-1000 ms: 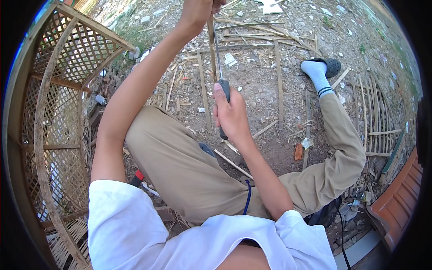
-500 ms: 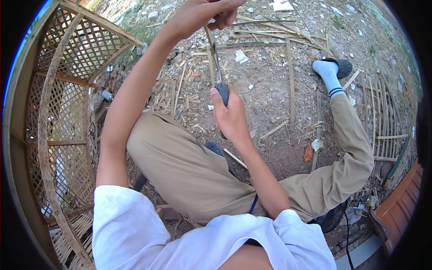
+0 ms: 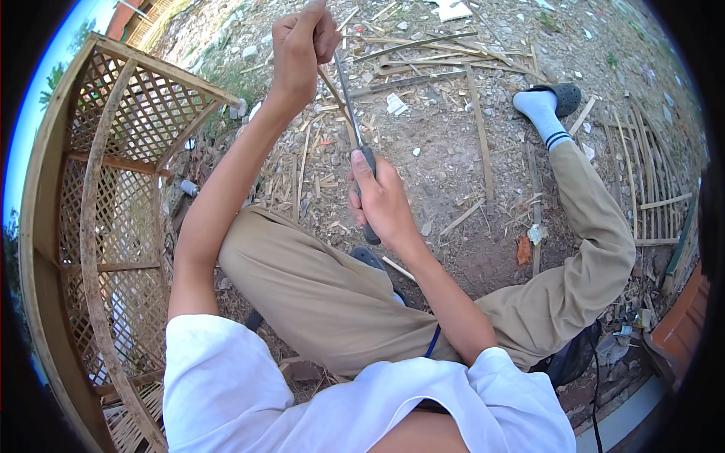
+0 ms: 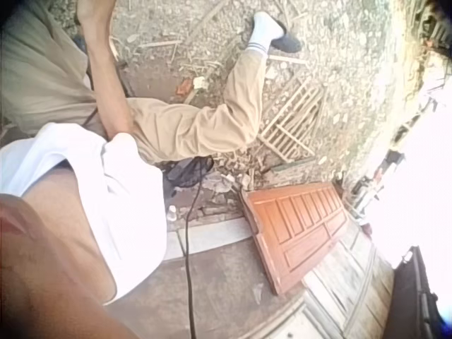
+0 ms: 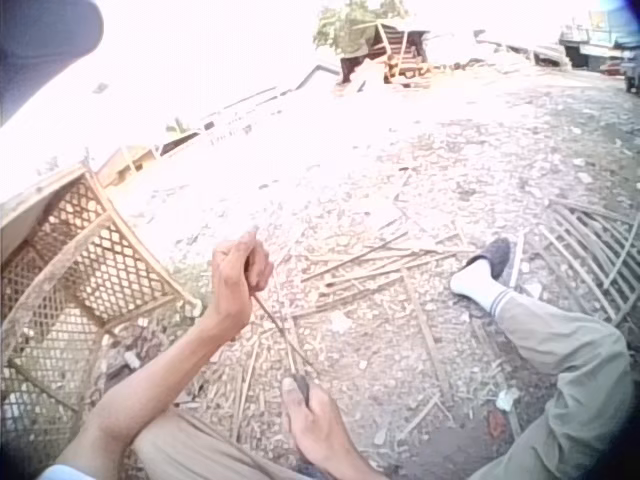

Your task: The person scrapes a thin bamboo strip with a knife and bends it into a curved shape by hand.

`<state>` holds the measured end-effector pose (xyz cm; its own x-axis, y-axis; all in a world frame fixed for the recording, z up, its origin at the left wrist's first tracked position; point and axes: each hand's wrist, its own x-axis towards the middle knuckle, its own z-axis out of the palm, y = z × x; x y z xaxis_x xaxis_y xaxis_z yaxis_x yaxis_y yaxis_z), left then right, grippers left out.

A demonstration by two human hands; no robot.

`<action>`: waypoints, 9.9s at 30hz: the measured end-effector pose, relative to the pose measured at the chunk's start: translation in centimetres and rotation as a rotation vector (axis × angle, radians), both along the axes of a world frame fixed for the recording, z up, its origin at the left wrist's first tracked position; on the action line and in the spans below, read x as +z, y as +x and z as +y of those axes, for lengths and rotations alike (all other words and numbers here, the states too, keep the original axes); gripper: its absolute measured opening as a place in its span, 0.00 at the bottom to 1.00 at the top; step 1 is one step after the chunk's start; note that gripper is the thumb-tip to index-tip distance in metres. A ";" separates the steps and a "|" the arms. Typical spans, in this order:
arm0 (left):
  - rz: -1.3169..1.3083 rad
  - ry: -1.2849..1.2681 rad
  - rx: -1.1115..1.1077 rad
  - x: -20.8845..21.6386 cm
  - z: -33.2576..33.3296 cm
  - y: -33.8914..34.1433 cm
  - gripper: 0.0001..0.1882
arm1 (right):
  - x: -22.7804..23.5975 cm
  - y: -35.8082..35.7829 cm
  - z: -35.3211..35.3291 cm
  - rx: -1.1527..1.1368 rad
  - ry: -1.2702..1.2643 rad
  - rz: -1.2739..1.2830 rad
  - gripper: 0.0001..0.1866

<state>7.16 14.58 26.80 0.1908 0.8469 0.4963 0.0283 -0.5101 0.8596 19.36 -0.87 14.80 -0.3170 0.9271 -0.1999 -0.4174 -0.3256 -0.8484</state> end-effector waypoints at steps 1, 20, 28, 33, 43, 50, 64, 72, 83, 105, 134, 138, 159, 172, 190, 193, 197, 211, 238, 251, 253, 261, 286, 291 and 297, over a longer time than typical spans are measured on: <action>-0.049 0.003 0.103 0.0 -0.3 0.6 0.31 | -0.5 -0.4 0.1 -0.074 0.152 -0.129 0.23; -0.200 0.032 0.120 -1.3 0.3 -2.8 0.29 | 0.8 -0.8 -0.5 -0.122 0.305 -0.431 0.26; -0.221 0.038 0.152 -1.3 0.4 -1.5 0.27 | -3.4 -1.3 0.9 -0.058 0.300 -0.447 0.24; -0.262 0.032 0.147 -1.8 0.5 -3.8 0.28 | -0.3 -1.0 -0.2 -0.169 0.340 -0.404 0.25; -0.225 0.021 0.179 -1.4 0.5 -3.4 0.27 | -1.7 -2.1 -0.3 -0.062 0.314 -0.434 0.25; -0.199 0.102 0.126 -2.0 0.8 -3.1 0.26 | -2.7 -2.2 0.9 -0.104 0.254 -0.531 0.26; -0.285 0.028 0.167 -1.7 0.7 -4.7 0.25 | -2.4 -2.7 1.3 -0.076 0.307 -0.412 0.26; -0.258 0.012 0.216 -1.6 0.5 -4.5 0.26 | 0.0 -3.1 0.3 -0.249 0.341 -0.299 0.24; -0.282 0.047 0.191 -1.6 0.3 -6.6 0.26 | -3.9 -5.6 1.1 -0.172 0.261 -0.378 0.25; -0.201 0.014 0.268 -1.8 1.6 -6.3 0.21 | -16.5 -6.8 2.2 -0.084 0.012 -0.607 0.27; -0.259 -0.021 0.452 -1.8 0.9 -9.3 0.21 | -10.1 -8.3 1.0 -0.074 0.188 -0.502 0.27; -0.286 -0.026 0.474 -1.9 1.2 -10.7 0.20 | -8.7 -8.5 1.3 -0.071 0.141 -0.424 0.26; -0.228 -0.021 0.487 -1.9 -1.1 -9.7 0.20 | -7.7 -9.2 0.4 -0.069 0.178 -0.467 0.26; -0.183 0.002 0.495 -1.5 0.2 -9.3 0.19 | -6.3 -7.6 1.2 0.053 0.240 -0.478 0.28; -0.159 -0.049 0.458 -1.5 0.8 -10.0 0.21 | -19.0 -6.8 1.9 -0.069 0.102 -0.754 0.28; -0.169 -0.056 0.519 -2.3 1.1 -10.6 0.22 | -19.2 -5.4 2.3 -0.040 0.070 -0.694 0.29; -0.126 -0.037 0.543 -0.7 0.3 -12.9 0.22 | -12.6 -6.5 3.2 -0.077 0.250 -0.528 0.28; -0.118 -0.014 0.565 -1.0 0.9 -11.8 0.21 | -14.1 -4.5 5.3 -0.217 0.312 -0.436 0.28; -0.227 -0.052 0.255 3.4 -0.4 -9.3 0.24 | -13.1 -1.4 4.7 -0.347 0.131 -0.671 0.17; -0.694 -0.286 -0.353 2.7 2.3 -3.7 0.26 | -4.9 2.0 3.9 -0.322 0.458 -0.443 0.08; -0.675 -0.241 -0.305 2.7 2.4 -2.6 0.25 | -4.3 2.4 3.4 -0.325 0.385 -0.425 0.08; -0.355 -0.374 -0.163 -1.3 2.9 -2.1 0.18 | -1.5 6.5 3.7 -0.419 0.237 -0.220 0.06; 0.599 0.664 -0.623 -3.5 -7.7 7.5 0.15 | -6.0 15.3 6.9 -0.471 -0.228 0.988 0.13; 0.189 0.212 -0.445 -0.4 -6.4 6.1 0.37 | -8.0 10.5 6.9 -0.440 -0.559 1.022 0.05; 0.016 -0.253 -0.159 -3.1 -3.4 3.9 0.32 | -16.3 9.4 6.2 -0.445 -0.511 0.442 0.07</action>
<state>11.07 11.14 23.66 0.3374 0.9021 0.2692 -0.0202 -0.2789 0.9601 28.80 5.36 -1.45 -0.0881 0.8131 -0.5755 -0.8612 -0.3525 -0.3662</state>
